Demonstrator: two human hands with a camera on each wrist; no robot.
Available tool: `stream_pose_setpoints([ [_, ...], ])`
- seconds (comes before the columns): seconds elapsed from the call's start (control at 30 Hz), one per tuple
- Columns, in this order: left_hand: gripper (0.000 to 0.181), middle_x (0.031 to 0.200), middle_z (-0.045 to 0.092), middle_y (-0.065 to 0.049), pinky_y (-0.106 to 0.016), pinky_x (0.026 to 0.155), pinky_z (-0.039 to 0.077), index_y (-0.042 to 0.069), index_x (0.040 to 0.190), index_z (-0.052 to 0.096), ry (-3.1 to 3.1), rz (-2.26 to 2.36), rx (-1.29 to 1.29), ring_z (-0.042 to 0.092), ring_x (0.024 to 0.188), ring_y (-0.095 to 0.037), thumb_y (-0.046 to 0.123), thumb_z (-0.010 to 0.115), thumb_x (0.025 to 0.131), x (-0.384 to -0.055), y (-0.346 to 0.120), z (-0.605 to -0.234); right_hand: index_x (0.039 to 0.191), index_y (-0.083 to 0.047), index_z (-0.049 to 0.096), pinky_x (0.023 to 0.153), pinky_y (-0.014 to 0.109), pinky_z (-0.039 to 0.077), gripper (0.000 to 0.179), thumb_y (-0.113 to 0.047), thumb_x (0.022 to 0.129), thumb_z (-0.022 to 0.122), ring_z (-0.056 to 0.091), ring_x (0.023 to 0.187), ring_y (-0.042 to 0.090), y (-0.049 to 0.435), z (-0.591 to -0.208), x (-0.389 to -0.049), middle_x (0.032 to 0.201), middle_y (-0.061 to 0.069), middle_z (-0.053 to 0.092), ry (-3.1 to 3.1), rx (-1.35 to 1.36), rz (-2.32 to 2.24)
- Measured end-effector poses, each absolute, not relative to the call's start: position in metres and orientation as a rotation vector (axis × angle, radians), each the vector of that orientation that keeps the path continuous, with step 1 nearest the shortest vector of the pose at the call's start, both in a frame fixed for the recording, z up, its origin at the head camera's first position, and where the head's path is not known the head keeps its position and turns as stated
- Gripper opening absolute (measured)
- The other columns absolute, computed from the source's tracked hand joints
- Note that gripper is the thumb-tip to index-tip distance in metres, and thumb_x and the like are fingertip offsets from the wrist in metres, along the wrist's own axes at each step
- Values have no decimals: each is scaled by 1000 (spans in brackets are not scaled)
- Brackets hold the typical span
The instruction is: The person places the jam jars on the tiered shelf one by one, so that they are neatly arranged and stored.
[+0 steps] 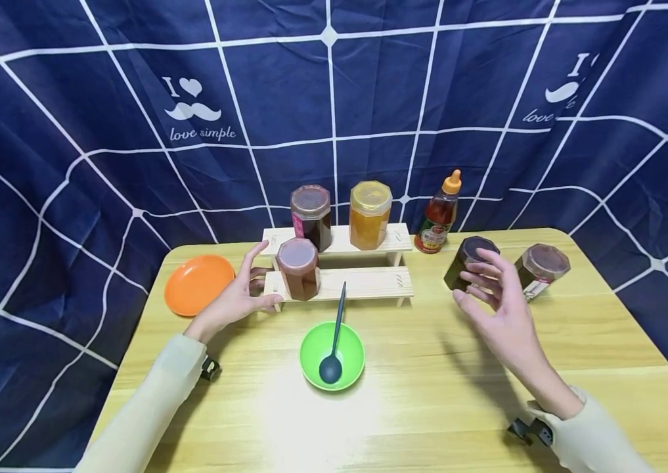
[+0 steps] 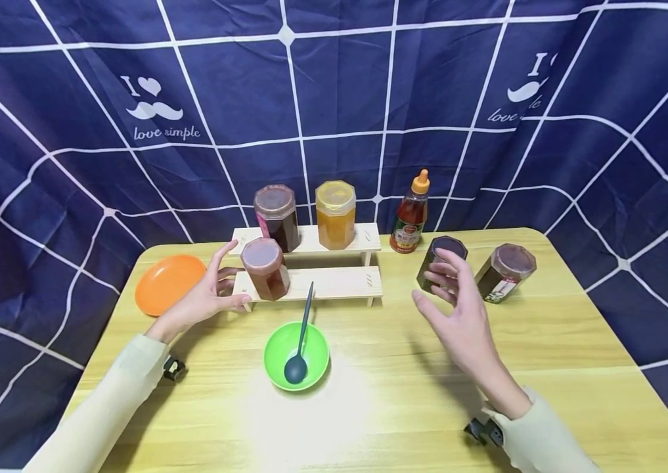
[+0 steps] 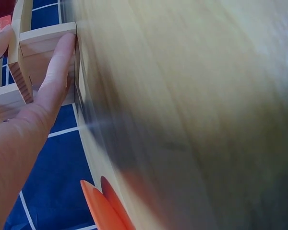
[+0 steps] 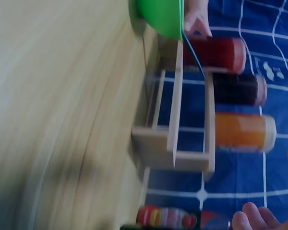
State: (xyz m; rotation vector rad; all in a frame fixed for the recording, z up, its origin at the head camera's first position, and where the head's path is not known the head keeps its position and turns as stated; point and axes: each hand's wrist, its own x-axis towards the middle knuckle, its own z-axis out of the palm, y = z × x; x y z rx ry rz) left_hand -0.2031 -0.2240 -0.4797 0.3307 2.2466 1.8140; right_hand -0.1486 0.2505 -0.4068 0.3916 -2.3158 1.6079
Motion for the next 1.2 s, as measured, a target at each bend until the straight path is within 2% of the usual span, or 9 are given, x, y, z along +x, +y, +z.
stream_pose_setpoints([
  [0.27, 119, 155, 42, -30, -54, 83, 64, 47, 171, 9, 2115, 1911, 297, 59, 130, -49, -7, 82, 95, -202, -221, -479, 160, -9, 45, 102, 17, 49, 73, 15, 96, 71, 63, 125, 15, 291, -403, -152, 138, 10, 57, -2124, 215, 1777],
  [0.43, 118, 158, 39, -30, -53, 83, 64, 46, 172, 9, 2146, 1888, 314, 54, 136, -49, -7, 81, 95, -201, -223, -479, 156, -7, 49, 96, 16, 51, 68, 15, 96, 72, 65, 124, 17, 312, -400, -158, 138, 13, 58, -1975, 104, 1879],
  [0.63, 117, 157, 39, -30, -53, 83, 64, 48, 171, 10, 2138, 1889, 323, 54, 135, -49, -6, 81, 96, -202, -222, -480, 156, -11, 49, 99, 16, 50, 74, 14, 92, 75, 64, 123, 19, 337, -402, -166, 135, 13, 58, -1898, -22, 1836],
  [0.7, 117, 157, 39, -29, -53, 83, 64, 48, 171, 10, 2140, 1887, 324, 54, 135, -48, -6, 82, 96, -202, -222, -481, 157, -13, 47, 101, 17, 50, 78, 14, 90, 76, 62, 124, 20, 345, -403, -168, 135, 13, 56, -1875, -73, 1834],
  [0.93, 119, 156, 40, -28, -52, 82, 64, 48, 171, 10, 2158, 1876, 313, 55, 134, -47, -6, 82, 95, -203, -225, -479, 163, -29, 30, 112, 17, 39, 91, -2, 94, 82, 49, 133, 12, 370, -411, -176, 137, -7, 45, -2135, -301, 1647],
  [1.2, 117, 154, 41, -29, -55, 84, 63, 48, 171, 8, 2093, 1903, 301, 62, 123, -45, -7, 80, 96, -201, -223, -478, 165, -29, 15, 117, 19, 35, 104, 11, 93, 78, 40, 147, 25, 398, -432, -189, 137, -5, 40, -2029, -187, 1901],
])
